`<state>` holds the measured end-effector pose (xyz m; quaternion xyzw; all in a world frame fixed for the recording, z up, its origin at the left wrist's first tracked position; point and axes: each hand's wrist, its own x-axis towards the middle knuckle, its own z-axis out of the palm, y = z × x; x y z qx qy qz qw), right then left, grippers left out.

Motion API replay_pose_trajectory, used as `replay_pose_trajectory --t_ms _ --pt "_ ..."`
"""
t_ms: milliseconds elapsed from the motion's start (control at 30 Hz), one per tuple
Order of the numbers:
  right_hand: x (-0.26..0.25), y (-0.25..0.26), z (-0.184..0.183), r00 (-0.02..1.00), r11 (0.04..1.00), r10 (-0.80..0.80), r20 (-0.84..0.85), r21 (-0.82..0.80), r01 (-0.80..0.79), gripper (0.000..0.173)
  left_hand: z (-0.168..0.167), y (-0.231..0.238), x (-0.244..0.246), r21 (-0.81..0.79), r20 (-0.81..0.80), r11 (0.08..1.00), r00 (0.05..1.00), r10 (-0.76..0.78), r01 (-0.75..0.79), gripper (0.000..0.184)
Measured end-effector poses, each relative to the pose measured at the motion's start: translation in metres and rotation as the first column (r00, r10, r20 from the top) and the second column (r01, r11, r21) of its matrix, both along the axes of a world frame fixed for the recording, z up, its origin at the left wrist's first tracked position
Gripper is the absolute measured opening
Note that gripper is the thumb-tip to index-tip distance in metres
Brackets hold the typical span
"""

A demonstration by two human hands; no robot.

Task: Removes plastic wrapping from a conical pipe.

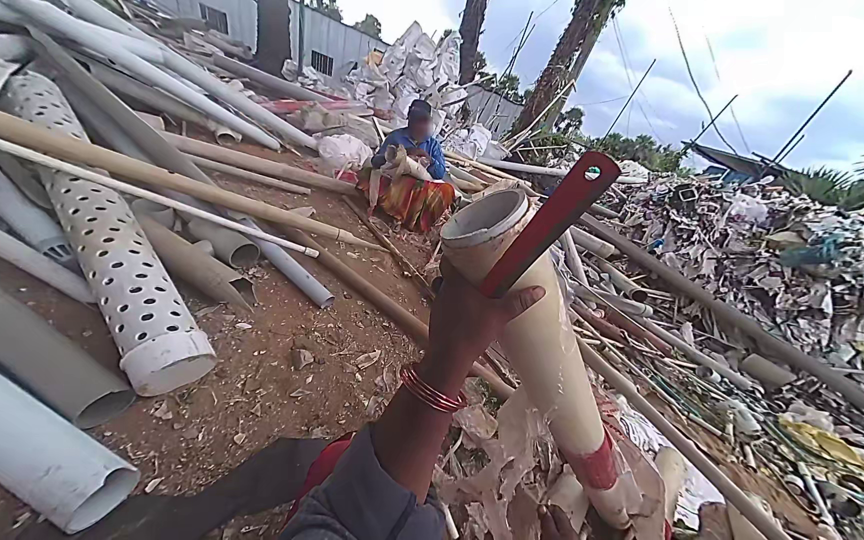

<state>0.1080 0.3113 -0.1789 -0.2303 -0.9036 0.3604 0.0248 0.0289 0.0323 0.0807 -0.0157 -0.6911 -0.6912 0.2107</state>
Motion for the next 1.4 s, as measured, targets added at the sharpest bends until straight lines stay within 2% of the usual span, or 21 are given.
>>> replay_pose_trajectory --t_ms 133,367,433,567,667,867,1067,1200,1333,1400 --pt "0.000 -0.003 0.005 0.998 0.996 -0.057 0.031 0.073 0.054 0.052 0.000 0.000 0.000 -0.002 0.016 1.000 1.000 -0.006 0.006 0.104" --pt "0.003 0.000 0.009 0.995 0.991 -0.076 0.070 0.117 0.067 0.060 -0.001 -0.001 0.000 -0.012 0.014 1.000 1.000 0.001 -0.001 0.104" --pt "0.003 0.000 0.009 0.996 0.997 -0.057 0.068 0.060 0.053 0.056 -0.002 -0.001 -0.002 -0.005 0.004 1.000 1.000 -0.002 0.002 0.104" --pt "0.000 0.003 -0.002 0.997 0.995 0.038 0.068 -0.097 -0.032 0.035 -0.003 0.000 -0.003 -0.008 -0.013 1.000 1.000 0.010 -0.010 0.104" --pt "-0.003 0.005 -0.005 0.993 0.986 0.075 0.090 -0.154 -0.061 0.031 -0.001 0.000 -0.002 -0.024 0.016 1.000 1.000 0.014 -0.014 0.103" --pt "-0.002 0.002 0.002 0.997 0.997 0.077 0.003 -0.004 -0.077 0.028 -0.001 0.000 -0.002 -0.004 0.021 1.000 1.000 -0.001 0.001 0.104" --pt "0.002 -0.003 0.017 0.999 0.997 0.034 0.024 0.066 -0.036 0.042 0.000 0.000 -0.001 0.002 0.022 1.000 1.000 0.004 -0.004 0.105" --pt "0.004 -0.003 0.029 0.994 0.992 0.076 -0.078 0.103 -0.068 0.036 -0.004 0.002 -0.003 0.000 -0.002 0.999 0.999 0.046 -0.046 0.108" --pt "0.002 0.011 0.039 0.962 0.987 0.026 -0.271 0.161 0.019 0.029 -0.008 0.005 0.002 -0.031 -0.031 0.997 0.997 0.068 -0.069 0.108" --pt "0.001 0.023 0.039 0.973 0.988 0.005 -0.231 0.150 0.030 0.026 -0.012 0.006 0.004 -0.037 -0.035 0.996 0.996 0.077 -0.078 0.106"
